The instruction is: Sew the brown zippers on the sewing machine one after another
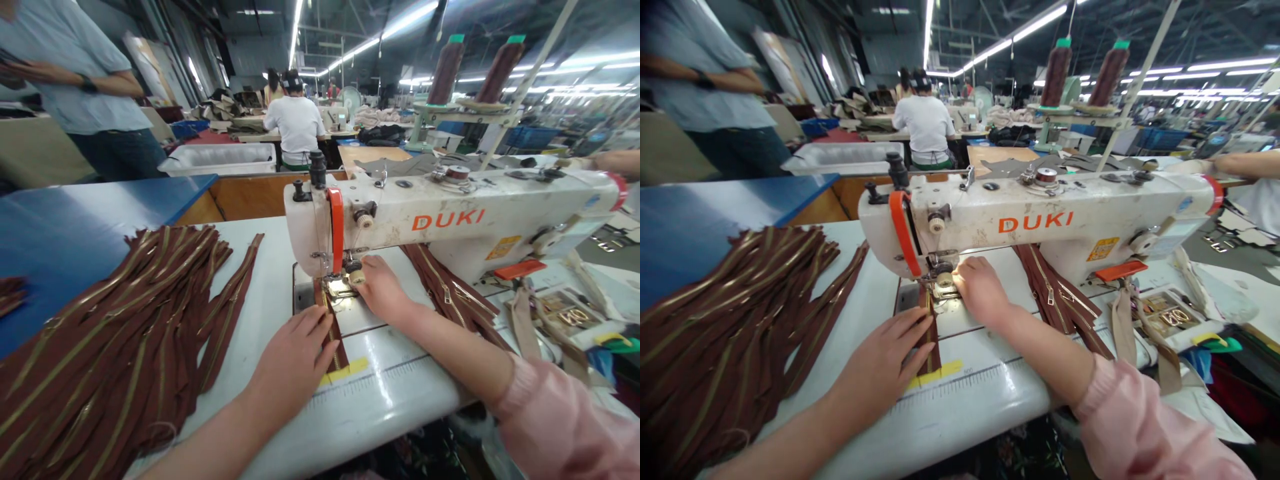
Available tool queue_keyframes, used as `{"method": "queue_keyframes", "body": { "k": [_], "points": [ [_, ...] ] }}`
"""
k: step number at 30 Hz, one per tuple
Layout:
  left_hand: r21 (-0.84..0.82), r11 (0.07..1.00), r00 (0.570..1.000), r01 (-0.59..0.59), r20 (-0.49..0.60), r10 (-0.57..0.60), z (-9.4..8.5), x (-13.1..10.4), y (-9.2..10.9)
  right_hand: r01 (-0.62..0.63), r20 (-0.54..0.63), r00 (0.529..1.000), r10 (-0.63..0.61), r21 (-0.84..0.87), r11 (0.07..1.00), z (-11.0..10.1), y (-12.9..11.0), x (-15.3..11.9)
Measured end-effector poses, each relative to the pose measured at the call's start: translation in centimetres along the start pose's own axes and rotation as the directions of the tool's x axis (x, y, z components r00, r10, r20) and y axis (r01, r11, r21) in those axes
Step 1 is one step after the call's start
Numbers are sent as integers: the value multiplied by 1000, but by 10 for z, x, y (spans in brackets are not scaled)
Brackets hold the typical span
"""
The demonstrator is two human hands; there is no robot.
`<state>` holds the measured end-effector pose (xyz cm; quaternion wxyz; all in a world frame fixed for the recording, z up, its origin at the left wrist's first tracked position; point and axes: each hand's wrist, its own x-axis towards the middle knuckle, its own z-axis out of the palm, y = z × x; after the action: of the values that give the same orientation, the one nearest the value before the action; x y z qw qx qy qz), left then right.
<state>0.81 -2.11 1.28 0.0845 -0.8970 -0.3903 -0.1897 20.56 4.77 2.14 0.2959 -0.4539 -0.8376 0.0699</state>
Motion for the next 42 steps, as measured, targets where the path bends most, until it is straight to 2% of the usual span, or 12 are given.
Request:
{"method": "queue_keyframes", "body": {
  "k": [2,5,8,15,19,25,31,38,42],
  "points": [
    [45,996,997,-75,0,75,-5,-7,9,30,16,999,-30,-12,999,-8,-16,-33],
    [99,987,991,-130,-4,131,-10,-17,21,99,174,980,-93,-23,995,-12,-42,-77],
    [85,988,991,-132,-1,133,-9,-26,25,35,194,980,-35,1,999,-11,-60,-96],
    [28,986,986,-163,-17,163,-11,-32,22,-42,122,992,22,168,985,-8,-66,-92],
    [15,981,981,-192,-7,192,-17,-30,21,-31,105,994,10,203,979,-8,-66,-93],
    [-4,976,976,-218,16,218,-21,-29,17,46,93,994,-56,104,993,-6,-66,-92],
    [-52,969,970,-243,-2,244,-25,-29,14,167,212,966,-150,-62,984,-4,-63,-93],
    [-194,977,994,-86,51,98,-22,-28,15,222,274,943,-190,-90,971,-6,-62,-95],
    [-213,974,994,-80,56,94,-22,-27,16,250,281,933,-226,-51,967,-13,-59,-96]
  ]
}}
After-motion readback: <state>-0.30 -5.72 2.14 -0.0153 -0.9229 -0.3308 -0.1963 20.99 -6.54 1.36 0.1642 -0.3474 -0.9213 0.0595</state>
